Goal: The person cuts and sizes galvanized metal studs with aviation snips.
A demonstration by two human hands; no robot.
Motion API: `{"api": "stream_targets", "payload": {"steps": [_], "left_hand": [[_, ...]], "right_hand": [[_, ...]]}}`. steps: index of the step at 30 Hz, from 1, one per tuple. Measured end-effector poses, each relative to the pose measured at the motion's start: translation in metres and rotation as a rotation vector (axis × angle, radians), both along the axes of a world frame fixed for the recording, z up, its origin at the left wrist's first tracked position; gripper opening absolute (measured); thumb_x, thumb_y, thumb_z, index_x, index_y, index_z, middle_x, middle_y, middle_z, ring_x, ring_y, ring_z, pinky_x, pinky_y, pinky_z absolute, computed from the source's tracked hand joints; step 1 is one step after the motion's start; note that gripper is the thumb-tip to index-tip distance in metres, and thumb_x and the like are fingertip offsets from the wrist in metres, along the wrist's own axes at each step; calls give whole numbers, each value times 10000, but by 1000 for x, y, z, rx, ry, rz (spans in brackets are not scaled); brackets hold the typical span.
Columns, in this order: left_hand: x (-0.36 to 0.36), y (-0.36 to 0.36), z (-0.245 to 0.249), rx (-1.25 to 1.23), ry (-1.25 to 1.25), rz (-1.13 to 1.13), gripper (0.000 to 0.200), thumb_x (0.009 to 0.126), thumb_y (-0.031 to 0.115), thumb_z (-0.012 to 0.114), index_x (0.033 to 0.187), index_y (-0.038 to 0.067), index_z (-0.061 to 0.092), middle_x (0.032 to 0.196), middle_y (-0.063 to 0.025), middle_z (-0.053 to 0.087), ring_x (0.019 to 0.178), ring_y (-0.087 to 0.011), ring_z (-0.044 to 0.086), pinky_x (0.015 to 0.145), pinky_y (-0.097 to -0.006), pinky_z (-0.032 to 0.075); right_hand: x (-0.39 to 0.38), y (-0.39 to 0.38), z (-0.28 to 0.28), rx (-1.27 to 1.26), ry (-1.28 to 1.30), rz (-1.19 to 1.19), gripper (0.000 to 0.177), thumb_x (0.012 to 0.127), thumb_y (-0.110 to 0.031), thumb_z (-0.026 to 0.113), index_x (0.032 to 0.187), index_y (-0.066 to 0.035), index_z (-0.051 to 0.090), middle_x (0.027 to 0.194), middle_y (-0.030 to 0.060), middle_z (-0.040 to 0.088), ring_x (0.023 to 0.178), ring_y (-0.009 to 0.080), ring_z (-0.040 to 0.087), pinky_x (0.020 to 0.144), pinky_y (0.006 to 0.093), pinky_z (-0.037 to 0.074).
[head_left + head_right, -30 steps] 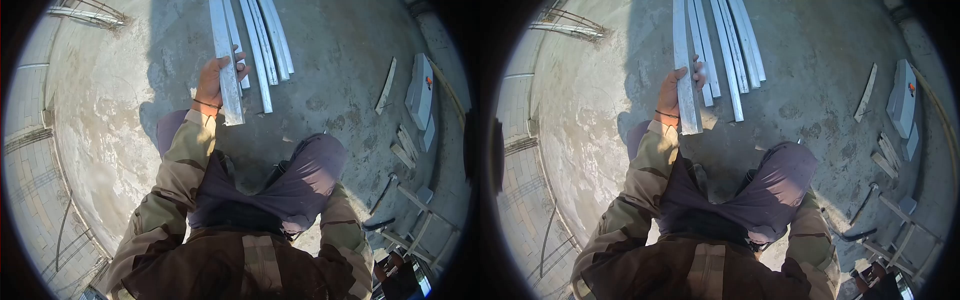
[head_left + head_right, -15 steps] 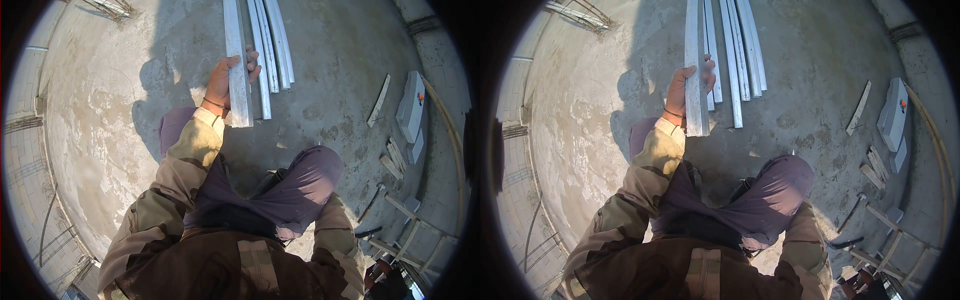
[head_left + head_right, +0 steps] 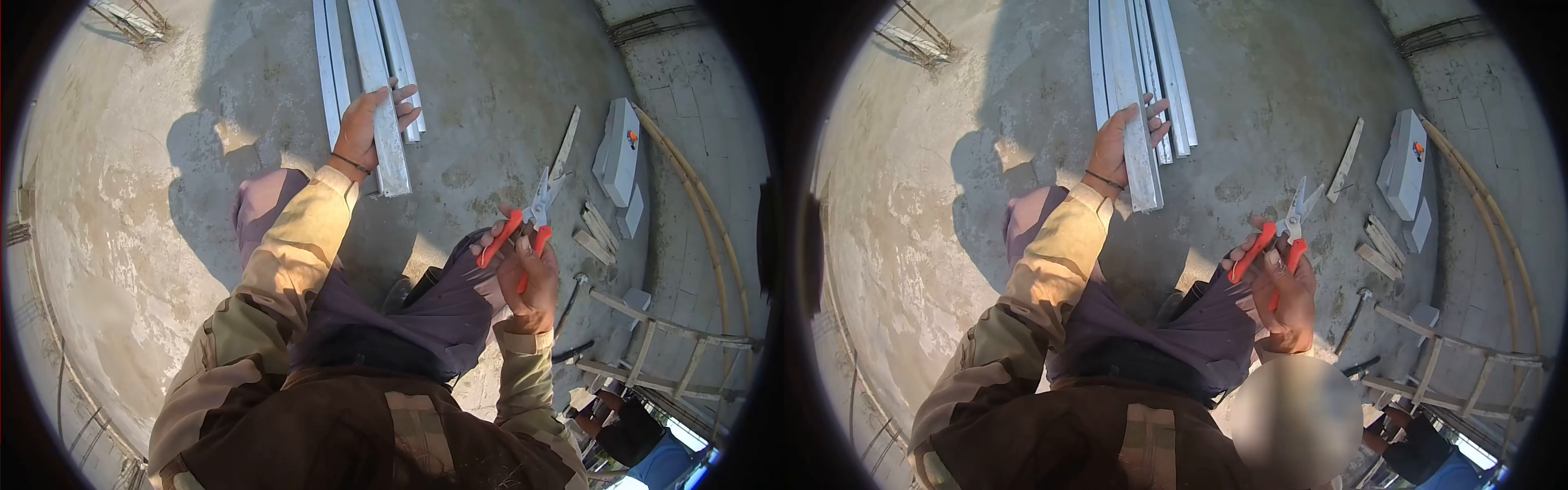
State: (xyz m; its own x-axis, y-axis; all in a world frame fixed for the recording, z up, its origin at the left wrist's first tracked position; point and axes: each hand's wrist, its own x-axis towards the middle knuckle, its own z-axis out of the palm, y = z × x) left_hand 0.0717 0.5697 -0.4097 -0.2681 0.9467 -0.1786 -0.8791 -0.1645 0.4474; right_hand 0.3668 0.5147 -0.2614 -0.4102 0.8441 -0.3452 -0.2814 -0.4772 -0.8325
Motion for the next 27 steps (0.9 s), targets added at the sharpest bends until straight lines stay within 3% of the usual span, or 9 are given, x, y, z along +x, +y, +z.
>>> {"api": "stream_targets", "payload": {"steps": [3, 9, 14, 18, 20, 22, 27], "left_hand": [[6, 7, -2, 30, -19, -29, 555, 984, 195, 568, 1445, -58, 390, 1418, -279, 546, 1029, -206, 680, 1062, -412, 545], [1, 4, -10, 2, 31, -34, 530, 1005, 215, 508, 1448, -49, 387, 1390, -262, 575, 927, -211, 692, 898, -335, 620], [-4, -1, -17, 11, 42, -73, 566, 977, 210, 522, 1466, -36, 377, 1403, -243, 573, 811, -172, 633, 727, -275, 607], [-3, 1, -29, -2, 18, -67, 554, 994, 187, 471, 1481, -50, 355, 1391, -265, 586, 811, -180, 599, 708, -308, 566], [-1, 0, -28, -28, -41, -63, 592, 955, 204, 538, 1477, -17, 368, 1431, -231, 551, 765, -131, 541, 683, -247, 553], [-1, 0, -32, -17, -43, -67, 595, 953, 202, 539, 1478, -18, 365, 1437, -231, 546, 768, -128, 539, 691, -247, 552], [-4, -1, -36, -4, -50, -66, 594, 952, 199, 525, 1480, -19, 362, 1449, -235, 535, 766, -124, 532, 693, -248, 549]], "right_hand": [[-28, -36, -31, -262, 114, 345, 491, 988, -131, 661, 1393, 71, 473, 1134, 142, 636, 1048, 275, 655, 936, 437, 529], [-38, -49, -55, -353, -24, 547, 404, 996, -161, 680, 1311, 36, 522, 1041, 99, 666, 1009, 222, 655, 891, 354, 513], [-56, -47, -63, -337, -109, 514, 392, 1007, -188, 678, 1299, 27, 530, 1022, 103, 680, 941, 202, 663, 842, 327, 517], [-69, -35, -69, -355, -84, 487, 364, 984, -162, 679, 1269, 25, 550, 1049, 134, 692, 892, 208, 676, 767, 334, 533], [-72, -32, -74, -358, -103, 504, 372, 968, -143, 674, 1273, 35, 556, 1059, 150, 695, 894, 230, 684, 763, 349, 540], [-74, -30, -78, -363, -149, 501, 337, 949, -113, 663, 1238, 34, 571, 1063, 160, 699, 889, 232, 689, 761, 348, 543], [-78, -30, -82, -313, -169, 492, 282, 945, -116, 691, 1169, 20, 587, 977, 116, 681, 862, 209, 694, 707, 328, 535]]}}
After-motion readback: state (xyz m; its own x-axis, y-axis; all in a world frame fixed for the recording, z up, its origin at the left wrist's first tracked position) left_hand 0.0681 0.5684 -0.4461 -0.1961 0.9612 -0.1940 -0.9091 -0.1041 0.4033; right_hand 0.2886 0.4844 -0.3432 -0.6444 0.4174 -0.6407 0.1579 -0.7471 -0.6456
